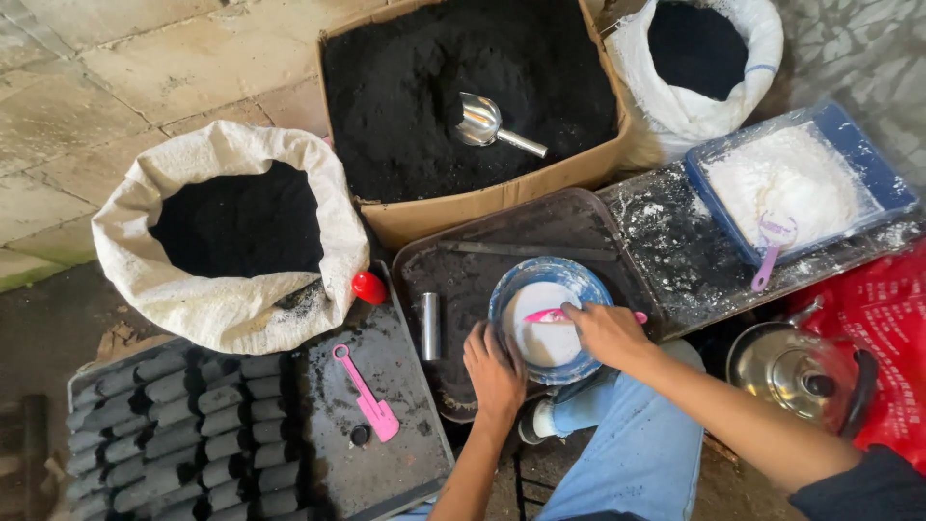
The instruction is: Mixing a binder solution in a bowl and packing charcoal powder into a small cylindrical mold using a metal rod.
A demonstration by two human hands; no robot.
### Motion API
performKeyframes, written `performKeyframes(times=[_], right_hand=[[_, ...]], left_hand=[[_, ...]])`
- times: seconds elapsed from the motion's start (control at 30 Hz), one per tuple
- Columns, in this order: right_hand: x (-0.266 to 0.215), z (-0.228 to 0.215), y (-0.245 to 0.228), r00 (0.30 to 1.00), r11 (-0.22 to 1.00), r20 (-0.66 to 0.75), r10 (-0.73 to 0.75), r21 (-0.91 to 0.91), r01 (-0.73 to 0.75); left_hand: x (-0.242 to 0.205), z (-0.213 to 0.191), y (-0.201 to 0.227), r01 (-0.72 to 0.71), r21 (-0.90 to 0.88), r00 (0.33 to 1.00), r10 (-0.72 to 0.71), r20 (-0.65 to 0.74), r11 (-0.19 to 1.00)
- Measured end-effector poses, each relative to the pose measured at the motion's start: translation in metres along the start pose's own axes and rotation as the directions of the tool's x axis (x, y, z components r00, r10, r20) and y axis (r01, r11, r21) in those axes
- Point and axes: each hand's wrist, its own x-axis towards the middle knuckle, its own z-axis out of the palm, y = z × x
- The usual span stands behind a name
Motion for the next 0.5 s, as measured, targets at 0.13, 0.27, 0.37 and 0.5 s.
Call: performKeyframes(times=[0.13,0.27,0.37,0.5], right_hand=[[0.005,0.016,0.015,0.998,0.999,0.040,0.049,0.014,-0.050],[0.004,0.013,0.015,0.990,0.993,0.104,0.098,0.050,-0.104],[0.004,0.011,0.011,0.985,0.984,0.093,0.148,0.084,-0.156],[0.009,0.019,0.011,0.963,0.947,0.089,0.254,0.178,-0.267]], left_hand=[[-0.024,-0.015,0.001,-0.311,-0.283,0.949,0.311,-0.047,0.907],[-0.024,-0.014,-0.004,-0.106,-0.441,0.984,0.157,0.080,0.891],[0.001,0.020,-0.031,0.620,-0.593,0.771,-0.537,0.341,0.514],[0.037,0.020,-0.035,0.547,-0.700,0.244,-0.712,0.659,-0.459]])
